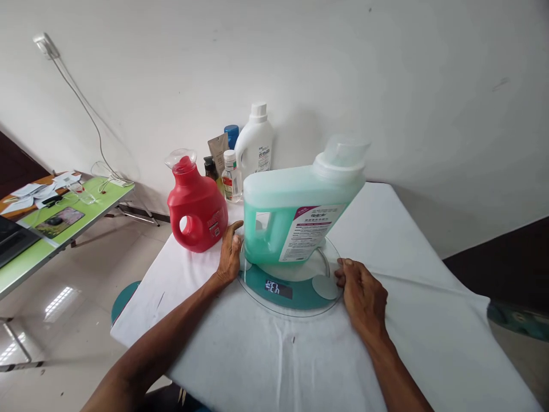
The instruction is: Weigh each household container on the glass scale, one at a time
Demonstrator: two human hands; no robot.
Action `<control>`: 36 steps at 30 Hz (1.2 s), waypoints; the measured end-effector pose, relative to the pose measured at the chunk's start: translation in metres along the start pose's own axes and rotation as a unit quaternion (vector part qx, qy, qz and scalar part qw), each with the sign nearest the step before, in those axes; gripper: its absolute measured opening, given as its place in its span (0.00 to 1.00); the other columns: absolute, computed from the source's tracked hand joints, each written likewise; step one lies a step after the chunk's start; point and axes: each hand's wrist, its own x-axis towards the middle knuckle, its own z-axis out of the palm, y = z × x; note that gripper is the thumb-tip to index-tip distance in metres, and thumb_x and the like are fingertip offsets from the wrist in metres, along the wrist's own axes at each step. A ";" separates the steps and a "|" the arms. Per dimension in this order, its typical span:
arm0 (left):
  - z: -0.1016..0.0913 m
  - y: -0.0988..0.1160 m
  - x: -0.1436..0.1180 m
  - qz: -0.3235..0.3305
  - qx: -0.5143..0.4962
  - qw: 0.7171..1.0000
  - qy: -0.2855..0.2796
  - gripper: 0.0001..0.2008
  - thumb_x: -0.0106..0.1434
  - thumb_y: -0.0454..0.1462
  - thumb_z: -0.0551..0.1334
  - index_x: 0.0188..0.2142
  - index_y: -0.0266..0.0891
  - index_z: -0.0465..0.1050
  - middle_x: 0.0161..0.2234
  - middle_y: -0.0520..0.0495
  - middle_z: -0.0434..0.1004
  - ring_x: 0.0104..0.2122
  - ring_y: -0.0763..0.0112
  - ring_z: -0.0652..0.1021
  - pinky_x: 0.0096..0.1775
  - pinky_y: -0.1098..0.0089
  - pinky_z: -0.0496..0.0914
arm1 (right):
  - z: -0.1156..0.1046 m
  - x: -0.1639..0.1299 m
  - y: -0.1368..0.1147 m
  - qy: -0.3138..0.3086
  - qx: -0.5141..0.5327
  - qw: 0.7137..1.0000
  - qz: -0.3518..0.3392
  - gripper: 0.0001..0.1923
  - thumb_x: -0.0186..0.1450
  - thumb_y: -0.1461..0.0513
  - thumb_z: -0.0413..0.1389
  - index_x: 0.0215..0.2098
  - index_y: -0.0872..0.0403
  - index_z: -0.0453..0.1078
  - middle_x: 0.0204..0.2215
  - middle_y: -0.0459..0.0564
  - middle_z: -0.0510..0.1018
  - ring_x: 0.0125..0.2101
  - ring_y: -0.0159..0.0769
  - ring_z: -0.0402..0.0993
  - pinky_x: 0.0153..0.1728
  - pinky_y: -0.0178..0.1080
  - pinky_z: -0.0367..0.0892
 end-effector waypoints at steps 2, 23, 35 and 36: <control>0.000 -0.004 0.000 -0.004 -0.005 1.000 0.004 0.34 0.73 0.61 0.45 0.61 0.42 0.70 0.63 0.37 0.72 0.64 0.50 0.70 0.66 0.46 0.61 | 0.000 0.000 0.000 0.001 -0.001 1.000 0.004 0.32 0.65 0.36 0.45 0.40 0.53 0.74 0.32 0.56 0.81 0.30 0.45 0.77 0.38 0.45 0.69; 0.001 0.001 0.002 -0.005 0.013 1.000 0.000 0.35 0.72 0.63 0.43 0.58 0.42 0.71 0.60 0.37 0.73 0.62 0.51 0.72 0.65 0.48 0.63 | -0.001 -0.001 -0.001 0.002 0.000 1.000 -0.006 0.34 0.65 0.35 0.45 0.41 0.53 0.75 0.30 0.55 0.81 0.29 0.45 0.76 0.35 0.45 0.69; 0.000 0.003 0.003 0.001 0.026 1.000 -0.008 0.35 0.72 0.63 0.43 0.56 0.41 0.71 0.58 0.37 0.74 0.60 0.50 0.73 0.63 0.49 0.64 | -0.002 -0.002 -0.003 -0.002 -0.003 1.000 -0.003 0.33 0.64 0.36 0.45 0.39 0.53 0.74 0.31 0.55 0.81 0.29 0.45 0.76 0.37 0.45 0.69; 0.000 0.003 0.003 0.001 0.026 1.000 -0.008 0.34 0.72 0.63 0.43 0.56 0.42 0.71 0.58 0.37 0.74 0.60 0.50 0.73 0.63 0.49 0.64 | -0.002 -0.002 -0.003 -0.002 -0.003 1.000 -0.003 0.33 0.64 0.35 0.45 0.39 0.53 0.74 0.31 0.55 0.81 0.29 0.45 0.76 0.37 0.45 0.70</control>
